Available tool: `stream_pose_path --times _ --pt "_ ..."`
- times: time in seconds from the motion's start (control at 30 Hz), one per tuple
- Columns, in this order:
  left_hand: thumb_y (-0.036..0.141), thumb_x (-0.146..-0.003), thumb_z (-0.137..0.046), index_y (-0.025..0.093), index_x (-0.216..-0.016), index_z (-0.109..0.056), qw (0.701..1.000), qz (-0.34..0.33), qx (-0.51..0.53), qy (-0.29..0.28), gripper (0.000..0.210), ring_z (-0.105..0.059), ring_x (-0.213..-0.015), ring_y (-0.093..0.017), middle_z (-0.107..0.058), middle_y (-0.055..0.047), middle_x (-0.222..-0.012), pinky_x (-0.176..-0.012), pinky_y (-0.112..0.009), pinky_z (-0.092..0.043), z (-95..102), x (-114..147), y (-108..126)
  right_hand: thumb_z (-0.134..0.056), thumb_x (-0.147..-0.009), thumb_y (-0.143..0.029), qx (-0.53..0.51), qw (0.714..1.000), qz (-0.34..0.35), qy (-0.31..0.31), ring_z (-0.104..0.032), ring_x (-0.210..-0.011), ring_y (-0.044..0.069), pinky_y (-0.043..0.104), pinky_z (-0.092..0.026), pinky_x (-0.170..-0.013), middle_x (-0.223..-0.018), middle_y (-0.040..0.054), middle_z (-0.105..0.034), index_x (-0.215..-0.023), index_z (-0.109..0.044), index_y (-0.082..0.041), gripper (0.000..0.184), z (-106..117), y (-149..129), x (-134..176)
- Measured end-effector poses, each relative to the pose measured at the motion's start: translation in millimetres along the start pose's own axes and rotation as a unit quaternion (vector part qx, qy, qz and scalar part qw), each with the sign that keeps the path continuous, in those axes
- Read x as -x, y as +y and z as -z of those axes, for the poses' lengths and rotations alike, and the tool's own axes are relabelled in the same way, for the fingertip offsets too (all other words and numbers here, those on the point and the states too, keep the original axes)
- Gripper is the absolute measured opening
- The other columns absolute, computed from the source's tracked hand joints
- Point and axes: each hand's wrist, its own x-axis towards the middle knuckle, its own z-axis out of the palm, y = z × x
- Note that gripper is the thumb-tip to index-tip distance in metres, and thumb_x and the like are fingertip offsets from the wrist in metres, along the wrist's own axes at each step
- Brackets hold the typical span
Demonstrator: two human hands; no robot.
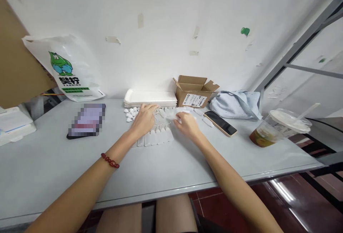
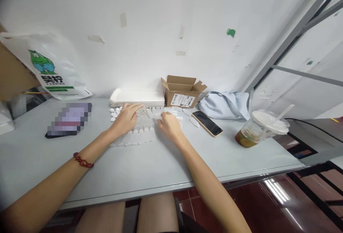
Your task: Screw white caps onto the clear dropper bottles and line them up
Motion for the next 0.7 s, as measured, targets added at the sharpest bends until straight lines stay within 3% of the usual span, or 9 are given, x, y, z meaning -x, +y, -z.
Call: stream_pose_path --times 0.13,0.23,0.47,0.7 --pt "0.001 -0.075 -0.036 0.016 -0.115 -0.062 1.0 -0.023 0.001 -0.006 0.05 -0.05 -0.104 -0.024 -0.064 -0.006 -0.117 -0.091 -0.044 -0.046 1.4 6 9 -0.056 -0.084 -0.027 -0.194 0.98 0.019 0.04 -0.061 -0.069 0.014 0.025 -0.045 -0.067 -0.085 0.0049 -0.069 -0.091 -0.065 -0.015 0.017 -1 -5 2" --pt "0.0 -0.075 -0.036 0.015 -0.111 -0.063 0.999 -0.038 0.012 -0.006 0.048 -0.053 -0.105 -0.024 -0.065 -0.007 -0.113 -0.093 -0.044 -0.046 0.1 7 12 -0.057 -0.083 -0.028 -0.268 0.962 0.027 0.043 -0.059 -0.064 0.012 0.025 -0.045 -0.064 -0.084 0.0033 -0.069 -0.089 -0.066 -0.016 0.016 -5 -8 3" --pt "0.0 -0.073 -0.035 0.013 -0.108 -0.064 0.998 -0.039 0.048 0.0 0.047 -0.059 -0.109 -0.023 -0.067 -0.01 -0.112 -0.097 -0.042 -0.046 0.5 9 17 -0.057 -0.082 -0.029 -0.312 0.95 0.011 0.019 -0.057 -0.058 0.012 0.024 -0.045 -0.058 -0.082 0.0038 -0.068 -0.091 -0.065 -0.015 0.018 -9 -8 2" --pt "0.006 -0.077 -0.035 0.016 -0.105 -0.063 0.994 0.003 0.103 0.033 0.04 -0.064 -0.099 -0.021 -0.069 -0.008 -0.107 -0.087 -0.036 -0.052 4.4 13 29 -0.057 -0.082 -0.025 -0.289 0.956 0.034 0.032 -0.058 -0.061 0.012 0.025 -0.045 -0.063 -0.084 0.0036 -0.068 -0.092 -0.066 -0.015 0.017 -6 -9 4"
